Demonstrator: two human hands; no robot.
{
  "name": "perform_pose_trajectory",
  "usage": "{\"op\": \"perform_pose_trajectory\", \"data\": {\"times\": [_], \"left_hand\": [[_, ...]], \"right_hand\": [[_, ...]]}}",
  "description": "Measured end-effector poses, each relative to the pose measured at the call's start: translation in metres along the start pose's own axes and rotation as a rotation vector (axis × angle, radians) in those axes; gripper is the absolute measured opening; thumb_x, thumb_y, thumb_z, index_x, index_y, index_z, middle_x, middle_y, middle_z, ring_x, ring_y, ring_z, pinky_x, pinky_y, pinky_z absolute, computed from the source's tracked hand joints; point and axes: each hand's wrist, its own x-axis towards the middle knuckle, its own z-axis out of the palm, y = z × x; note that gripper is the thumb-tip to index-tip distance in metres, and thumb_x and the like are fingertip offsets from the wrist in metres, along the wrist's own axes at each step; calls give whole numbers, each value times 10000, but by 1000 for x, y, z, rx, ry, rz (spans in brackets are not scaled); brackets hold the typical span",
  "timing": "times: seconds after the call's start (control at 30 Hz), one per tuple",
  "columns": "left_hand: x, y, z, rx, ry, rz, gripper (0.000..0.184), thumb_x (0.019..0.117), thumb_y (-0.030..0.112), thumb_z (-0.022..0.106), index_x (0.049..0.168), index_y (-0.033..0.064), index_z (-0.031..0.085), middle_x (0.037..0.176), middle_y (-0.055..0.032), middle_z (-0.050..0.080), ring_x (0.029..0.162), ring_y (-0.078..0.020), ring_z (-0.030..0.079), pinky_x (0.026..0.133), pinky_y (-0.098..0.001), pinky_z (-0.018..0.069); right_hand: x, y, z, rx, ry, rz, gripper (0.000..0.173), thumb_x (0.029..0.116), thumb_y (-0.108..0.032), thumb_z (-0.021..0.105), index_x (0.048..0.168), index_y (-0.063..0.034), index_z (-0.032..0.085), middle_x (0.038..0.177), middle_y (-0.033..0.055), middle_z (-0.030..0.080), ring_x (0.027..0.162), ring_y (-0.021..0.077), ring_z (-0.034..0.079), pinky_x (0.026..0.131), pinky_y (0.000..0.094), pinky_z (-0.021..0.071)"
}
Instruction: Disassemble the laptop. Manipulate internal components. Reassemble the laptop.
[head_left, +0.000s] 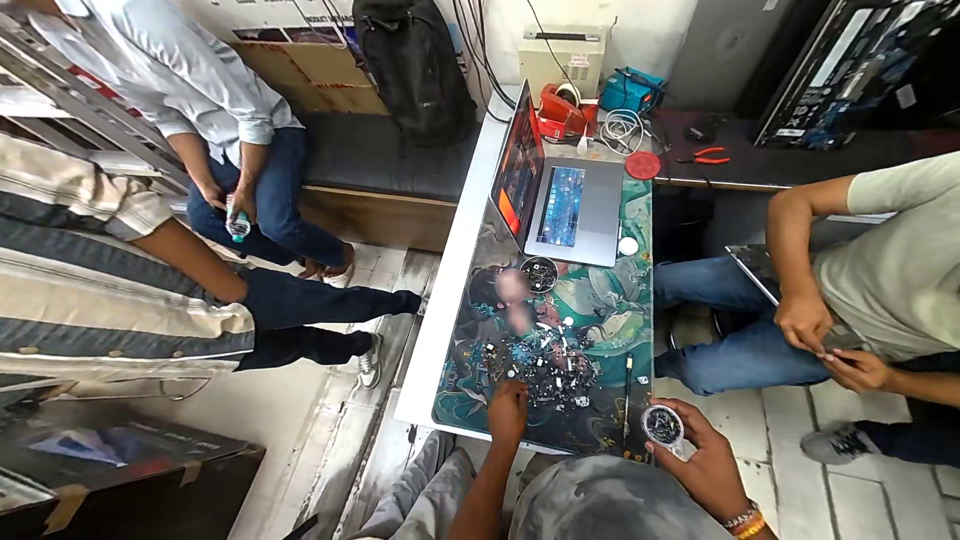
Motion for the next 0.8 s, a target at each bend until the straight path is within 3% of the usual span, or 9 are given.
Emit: {"op": "perform_pose_trajectory", "data": {"times": [0.1,0.37,0.53,0.67,0.8], "left_hand": [[6,6,-3,125,-72,23,282,1033,224,548,1179,106,758,1249,-107,706,1218,-266,643,1092,-449,486],[16,16,-4,283,-146,64,306,1041,222,508,1181,93,748,1270,-110,694,1249,-275,623,1111,-452,465],[10,31,-16,20,-58,76,282,1037,177,531,1194,76,743,1210,-135,715,1154,-283,674,1064,-474,509],[-22,88,-35,-367,-39,301,248,997,171,619,1171,31,728,1067,-111,741,943,-208,716,896,-426,592],[-73,156,-43,-608,-94,721,148,969,116,667,1043,32,764,1040,-69,764,1002,-158,719,939,-369,593]], "right_hand": [[-1,0,0,4,2,-9,593,719,-195,831,1265,-47,655,1219,44,721,1059,137,716,892,302,622],[-6,0,-2,19,36,2,590,719,-184,832,1265,-47,656,1213,41,725,1051,136,720,889,295,622],[-7,3,1,2,28,3,607,725,-209,837,1276,-40,647,1226,47,718,1056,136,717,889,308,623],[-8,5,3,-12,2,18,602,726,-223,837,1274,-52,655,1219,40,722,1064,127,713,899,305,619],[-5,4,8,-34,-33,3,600,721,-233,830,1263,-45,654,1188,34,729,1034,104,717,887,298,618]]}}
